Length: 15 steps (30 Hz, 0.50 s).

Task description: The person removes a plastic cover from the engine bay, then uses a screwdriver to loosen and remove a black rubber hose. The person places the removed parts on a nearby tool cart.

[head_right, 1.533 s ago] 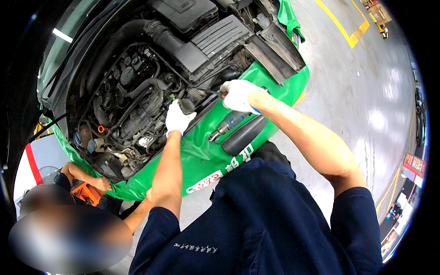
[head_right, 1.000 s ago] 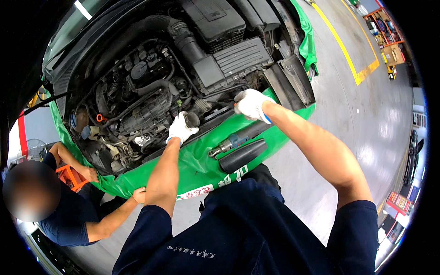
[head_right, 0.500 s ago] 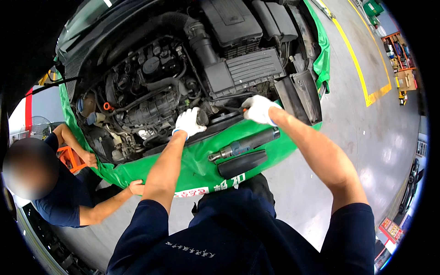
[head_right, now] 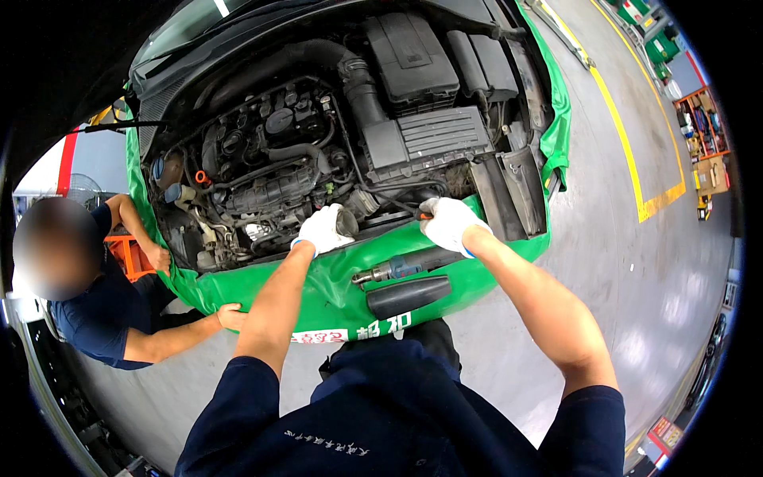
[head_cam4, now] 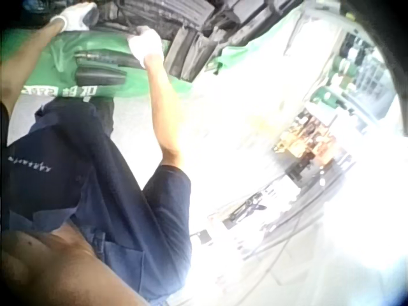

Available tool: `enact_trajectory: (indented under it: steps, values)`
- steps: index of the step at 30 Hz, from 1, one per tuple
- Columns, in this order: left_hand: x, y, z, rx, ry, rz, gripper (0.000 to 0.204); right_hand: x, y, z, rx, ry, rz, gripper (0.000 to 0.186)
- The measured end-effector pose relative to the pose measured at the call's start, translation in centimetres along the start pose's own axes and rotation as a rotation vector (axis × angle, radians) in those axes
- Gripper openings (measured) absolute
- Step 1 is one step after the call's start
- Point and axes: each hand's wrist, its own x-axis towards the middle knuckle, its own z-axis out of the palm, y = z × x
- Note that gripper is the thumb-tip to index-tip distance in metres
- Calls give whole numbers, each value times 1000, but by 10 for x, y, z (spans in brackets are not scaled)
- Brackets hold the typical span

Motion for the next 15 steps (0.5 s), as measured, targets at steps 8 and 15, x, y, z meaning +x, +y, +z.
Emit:
enact_trajectory:
  steps: [8, 15]
  values:
    - [0, 32, -74, -40, -124, -53, 110, -37, 5, 2, 150, -15, 49, 55]
    - [-49, 69, -144, 214, -64, 54, 92, -126, 11, 24, 375, 134, 68, 58]
